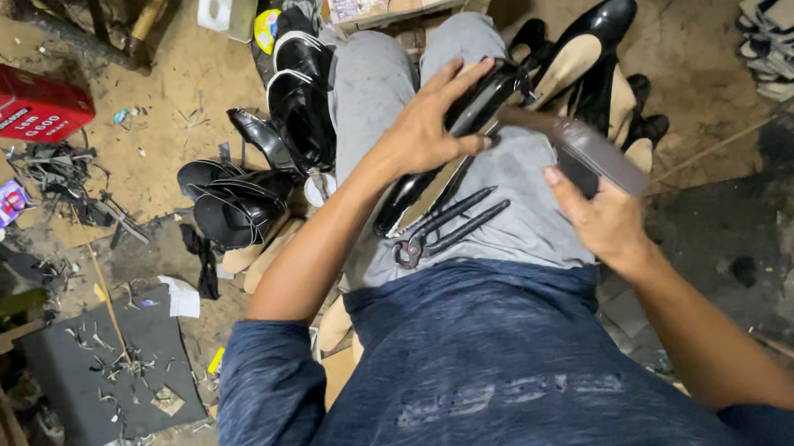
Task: The person sits on the floor with a black shoe upper over a wooden last on their lap. They hammer the upper and its edge with a cobbler's hammer, use pincers to grip and pull the material, turn the shoe over repeatedly, and finally pull the wooden last out of the shoe.
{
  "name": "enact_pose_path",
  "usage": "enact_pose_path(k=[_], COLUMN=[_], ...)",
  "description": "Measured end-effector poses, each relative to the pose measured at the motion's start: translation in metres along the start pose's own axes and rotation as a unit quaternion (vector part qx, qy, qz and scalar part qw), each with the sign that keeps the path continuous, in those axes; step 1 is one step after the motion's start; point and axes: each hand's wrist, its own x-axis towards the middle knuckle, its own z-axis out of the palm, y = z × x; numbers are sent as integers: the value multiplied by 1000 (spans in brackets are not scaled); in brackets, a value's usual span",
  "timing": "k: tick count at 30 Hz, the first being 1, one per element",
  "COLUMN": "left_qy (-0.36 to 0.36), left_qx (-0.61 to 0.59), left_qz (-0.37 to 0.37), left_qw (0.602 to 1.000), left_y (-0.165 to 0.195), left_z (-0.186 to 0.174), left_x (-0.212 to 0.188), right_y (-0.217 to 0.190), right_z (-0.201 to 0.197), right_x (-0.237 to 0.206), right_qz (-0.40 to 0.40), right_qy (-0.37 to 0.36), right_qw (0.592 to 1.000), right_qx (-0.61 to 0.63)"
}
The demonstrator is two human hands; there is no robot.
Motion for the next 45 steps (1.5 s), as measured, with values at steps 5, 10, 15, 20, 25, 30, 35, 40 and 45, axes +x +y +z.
enact_pose_path(k=[5, 10, 15, 20, 25, 30, 35, 40, 45], left_qy=[56, 77, 83, 97, 127, 218, 289, 274, 254], left_qx=[254, 351, 336, 302, 121, 29, 48, 36, -38], left_qz=[-84, -30, -32, -42, 35, 124, 157, 133, 154], left_qw=[962, 933, 938, 947, 984, 968, 943, 952, 954], left_y=[29, 45, 41, 44, 46, 53, 51, 52, 71], left_z=[7, 5, 8, 0, -51, -82, -84, -61, -60], left_x=[19, 38, 42, 37, 28, -2, -10, -37, -65], right_y=[-7, -18, -21, 5, 59, 72, 16, -14, 12], right_z=[-24, -22, -8, -1, -24, -38, -14, 25, 57], right_x=[15, 40, 50, 47, 1, -22, 7, 21, 28], right_qz=[47, 16, -16, 86, -99, -160, -201, -260, -187], right_qy=[47, 70, 53, 62, -66, -195, -95, -153, -129], right_qw=[997, 996, 998, 985, 990, 964, 970, 948, 974], right_qx=[35, 53, 31, 134, 76, -87, -103, -99, -1])
